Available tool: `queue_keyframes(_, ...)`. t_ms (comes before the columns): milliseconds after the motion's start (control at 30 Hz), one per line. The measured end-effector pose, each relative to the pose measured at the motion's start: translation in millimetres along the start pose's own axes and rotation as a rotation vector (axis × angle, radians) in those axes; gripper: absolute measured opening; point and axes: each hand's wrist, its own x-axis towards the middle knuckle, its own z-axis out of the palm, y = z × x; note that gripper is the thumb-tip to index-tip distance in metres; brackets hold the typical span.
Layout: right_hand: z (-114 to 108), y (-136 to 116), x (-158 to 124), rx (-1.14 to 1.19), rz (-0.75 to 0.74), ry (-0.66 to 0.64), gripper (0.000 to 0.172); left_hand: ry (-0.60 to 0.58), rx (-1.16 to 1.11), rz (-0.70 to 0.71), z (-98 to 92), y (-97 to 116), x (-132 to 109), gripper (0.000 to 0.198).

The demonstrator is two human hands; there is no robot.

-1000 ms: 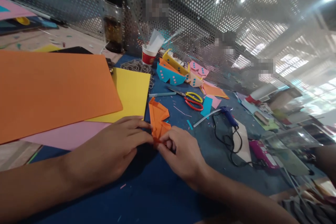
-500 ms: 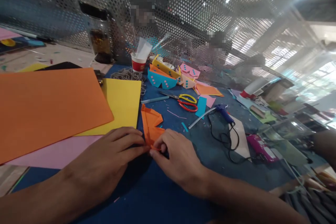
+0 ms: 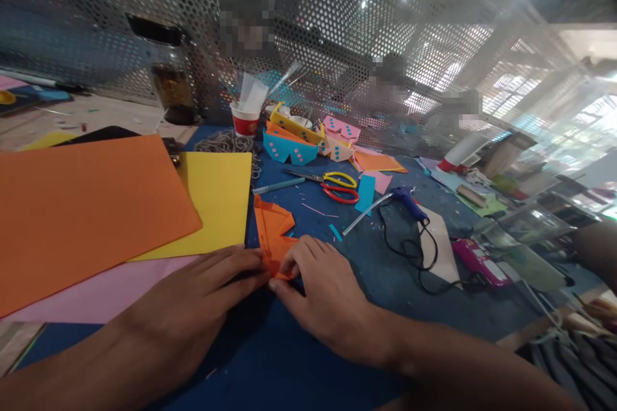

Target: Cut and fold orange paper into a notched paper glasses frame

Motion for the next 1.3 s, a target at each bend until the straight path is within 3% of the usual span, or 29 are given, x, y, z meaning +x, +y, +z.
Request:
queue_keyframes(167, -3.7, -2.2, 2.1, -0.013, 0.056, -0.063, 0.02, 0.031, 0.035, 0.0, 3.5, 1.6, -2.5, 0.062)
queue_keyframes(200, -4.3, -2.7, 2.5, -0.016, 0.063, -0.073, 0.02, 0.017, 0.048, -0.073, 2.8, 2.4, -1.2, 0.064)
queue_keyframes(233, -4.8, -3.2, 2.7, -0.019, 0.065, -0.078, 0.02, 0.058, 0.049, -0.015, 1.6, 3.3, 0.7, 0.061)
queue_keyframes(533, -3.7, -3.3, 2.6, 0.008, 0.064, -0.062, 0.02, -0.044, 0.133, 0.068, -11.1, 1.2, 10.0, 0.061)
queue_keyframes(833, -7.0, 11.3, 3.0, 0.277, 0.121, 0.073, 0.021, -0.114, 0.172, 0.122, -10.7, -5.4, 12.7, 0.085)
queue_keyframes(967, -4.5, 8.1, 4.7, 0.261, 0.108, 0.026, 0.025, -0.159, 0.149, 0.125, -14.9, -3.1, 15.2, 0.092)
queue_keyframes(1300, 4.6, 4.8, 4.3, 0.161, 0.081, 0.006, 0.025, -0.205, 0.162, 0.133, -13.0, -0.7, 13.8, 0.071)
